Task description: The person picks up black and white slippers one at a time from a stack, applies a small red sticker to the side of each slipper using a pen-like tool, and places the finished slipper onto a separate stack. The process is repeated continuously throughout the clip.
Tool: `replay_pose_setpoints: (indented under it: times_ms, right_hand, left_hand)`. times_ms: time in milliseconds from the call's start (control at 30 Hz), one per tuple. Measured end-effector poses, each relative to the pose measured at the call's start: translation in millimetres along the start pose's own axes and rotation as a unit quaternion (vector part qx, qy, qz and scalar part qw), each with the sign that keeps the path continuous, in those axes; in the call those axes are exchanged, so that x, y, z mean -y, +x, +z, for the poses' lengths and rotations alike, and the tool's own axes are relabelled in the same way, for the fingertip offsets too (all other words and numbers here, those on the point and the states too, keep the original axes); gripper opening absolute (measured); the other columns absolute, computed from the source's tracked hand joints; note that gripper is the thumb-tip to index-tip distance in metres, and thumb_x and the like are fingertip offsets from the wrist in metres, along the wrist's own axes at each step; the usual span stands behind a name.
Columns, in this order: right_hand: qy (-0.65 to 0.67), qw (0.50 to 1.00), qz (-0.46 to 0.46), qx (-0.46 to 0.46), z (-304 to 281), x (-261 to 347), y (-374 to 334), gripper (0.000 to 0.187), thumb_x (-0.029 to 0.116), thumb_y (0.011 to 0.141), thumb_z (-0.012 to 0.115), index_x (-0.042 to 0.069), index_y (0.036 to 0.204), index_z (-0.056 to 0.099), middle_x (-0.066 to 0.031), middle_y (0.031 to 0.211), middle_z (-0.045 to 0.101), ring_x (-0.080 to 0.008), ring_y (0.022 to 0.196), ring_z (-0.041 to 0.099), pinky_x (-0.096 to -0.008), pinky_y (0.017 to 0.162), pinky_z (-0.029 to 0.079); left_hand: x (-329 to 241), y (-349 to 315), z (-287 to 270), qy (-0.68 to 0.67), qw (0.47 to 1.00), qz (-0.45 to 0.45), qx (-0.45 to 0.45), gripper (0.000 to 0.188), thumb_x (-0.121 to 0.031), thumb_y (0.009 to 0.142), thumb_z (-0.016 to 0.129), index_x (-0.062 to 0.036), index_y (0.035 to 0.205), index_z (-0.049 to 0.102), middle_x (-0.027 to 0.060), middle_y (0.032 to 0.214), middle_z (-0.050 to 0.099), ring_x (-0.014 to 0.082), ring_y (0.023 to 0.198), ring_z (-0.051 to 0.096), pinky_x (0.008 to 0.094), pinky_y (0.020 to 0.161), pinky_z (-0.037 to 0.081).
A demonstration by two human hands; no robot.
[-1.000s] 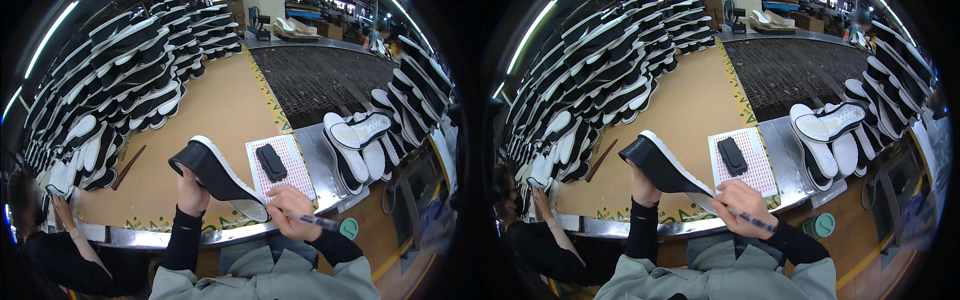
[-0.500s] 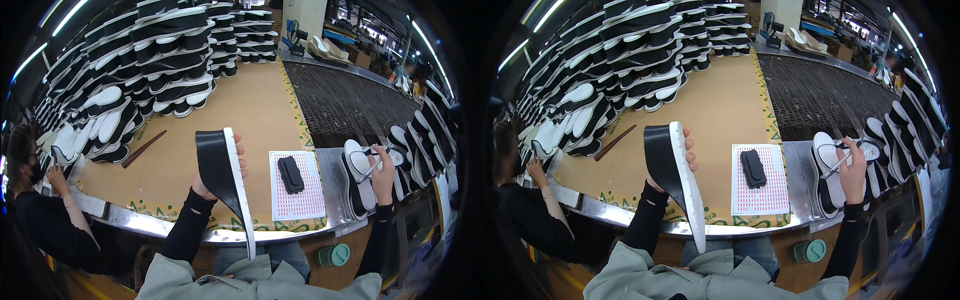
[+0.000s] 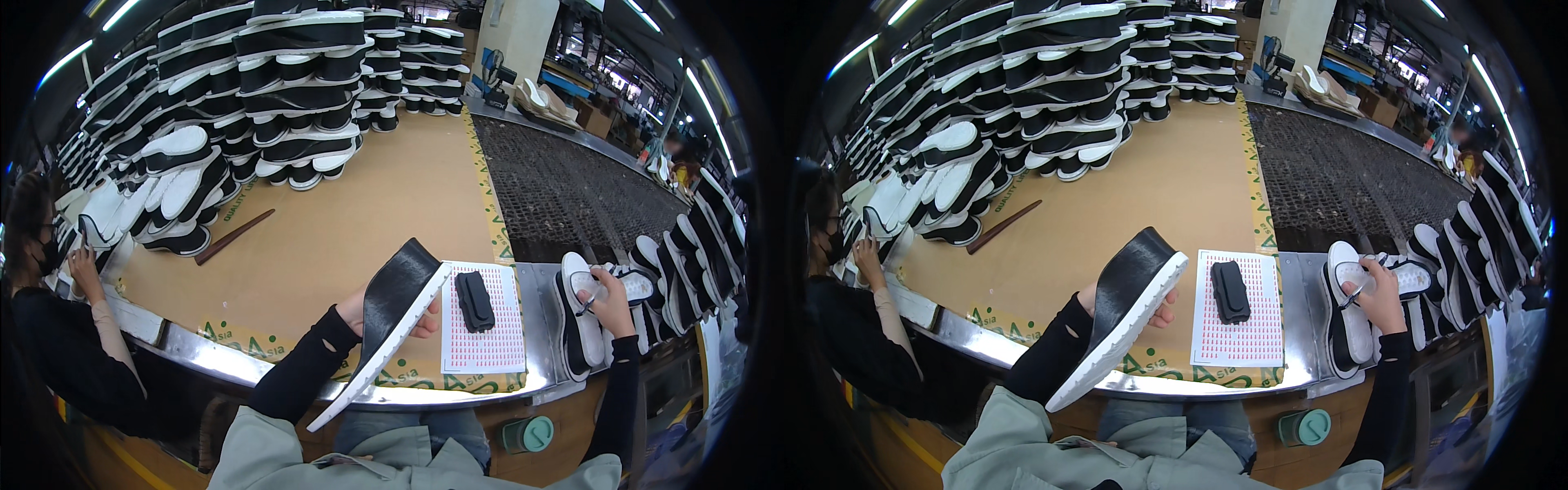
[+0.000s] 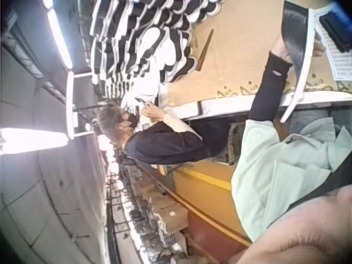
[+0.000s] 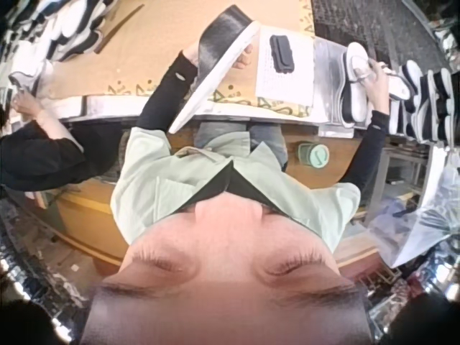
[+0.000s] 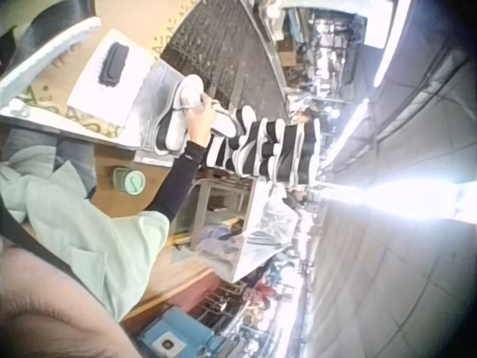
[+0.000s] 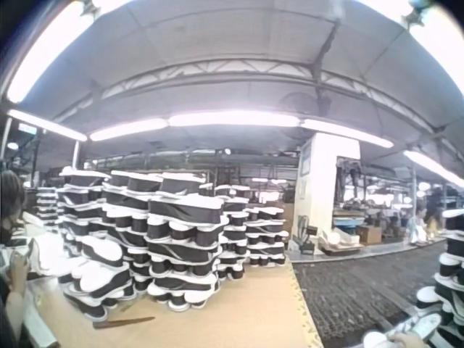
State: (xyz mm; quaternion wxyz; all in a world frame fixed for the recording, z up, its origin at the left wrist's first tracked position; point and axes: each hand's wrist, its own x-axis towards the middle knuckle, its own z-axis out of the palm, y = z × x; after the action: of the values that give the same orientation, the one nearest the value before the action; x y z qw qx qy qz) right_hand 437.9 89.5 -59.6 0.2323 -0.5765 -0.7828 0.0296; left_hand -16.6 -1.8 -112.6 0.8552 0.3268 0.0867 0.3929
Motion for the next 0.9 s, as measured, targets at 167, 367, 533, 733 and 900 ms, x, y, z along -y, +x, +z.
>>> replay_pose_setpoints:
  times_ms: [167, 367, 533, 733, 900]
  right_hand:
    - [0.017, 0.998, -0.047, 0.028, 1.3, 13.5, -3.6, 0.059, 0.022, 0.07, 0.081, 0.001, 0.12, 0.058, -0.0205, 0.121, 0.06, -0.0364, 0.112, 0.055, -0.0424, 0.098, 0.042]
    - [-0.023, 0.995, -0.091, -0.022, 22.5, 20.9, -10.9, 0.05, 0.012, 0.069, 0.081, 0.003, 0.113, 0.059, -0.0234, 0.122, 0.06, -0.0419, 0.11, 0.055, -0.0452, 0.098, 0.04]
    - [-0.005, 0.996, -0.083, -0.036, 28.8, 15.5, -17.2, 0.04, 0.011, 0.075, 0.076, 0.001, 0.109, 0.059, -0.0239, 0.103, 0.066, -0.0416, 0.096, 0.062, -0.0438, 0.083, 0.049]
    - [-0.033, 0.993, -0.077, -0.082, 35.1, 19.6, -21.0, 0.027, 0.013, 0.082, 0.07, 0.002, 0.105, 0.062, -0.0229, 0.09, 0.066, -0.0418, 0.08, 0.064, -0.0469, 0.07, 0.049]
    - [-0.025, 0.976, -0.071, -0.202, 12.9, 33.7, -36.6, 0.029, 0.002, 0.086, 0.061, 0.002, 0.115, 0.06, -0.0223, 0.093, 0.066, -0.0395, 0.084, 0.064, -0.0422, 0.072, 0.05]
  left_hand:
    - [5.0, -3.8, -10.3, 0.003, 1.0, -0.001, -0.008, 0.045, -0.031, 0.1, 0.048, 0.0096, 0.118, 0.054, 0.0212, 0.104, 0.063, 0.0304, 0.096, 0.067, 0.0387, 0.089, 0.056]
    - [-6.2, -14.0, -5.4, 0.035, 0.995, -0.026, -0.091, 0.048, -0.04, 0.1, 0.049, 0.0027, 0.119, 0.056, 0.0162, 0.101, 0.065, 0.0255, 0.09, 0.069, 0.0357, 0.08, 0.058]
    - [-26.1, -14.7, 26.1, 0.14, 0.951, 0.128, -0.245, 0.045, -0.04, 0.097, 0.056, -0.0021, 0.12, 0.056, 0.0088, 0.102, 0.067, 0.0169, 0.091, 0.067, 0.0308, 0.079, 0.056]
    - [-60.7, -34.8, 6.9, 0.319, 0.793, 0.269, -0.444, 0.035, -0.024, 0.096, 0.061, -0.001, 0.122, 0.055, 0.005, 0.105, 0.065, 0.0101, 0.091, 0.064, 0.0237, 0.079, 0.051]
    - [-108.8, -73.9, -44.3, 0.27, 0.724, 0.344, -0.534, 0.039, -0.029, 0.097, 0.058, -0.007, 0.127, 0.046, 0.0071, 0.108, 0.063, 0.0189, 0.09, 0.066, 0.0402, 0.071, 0.056]
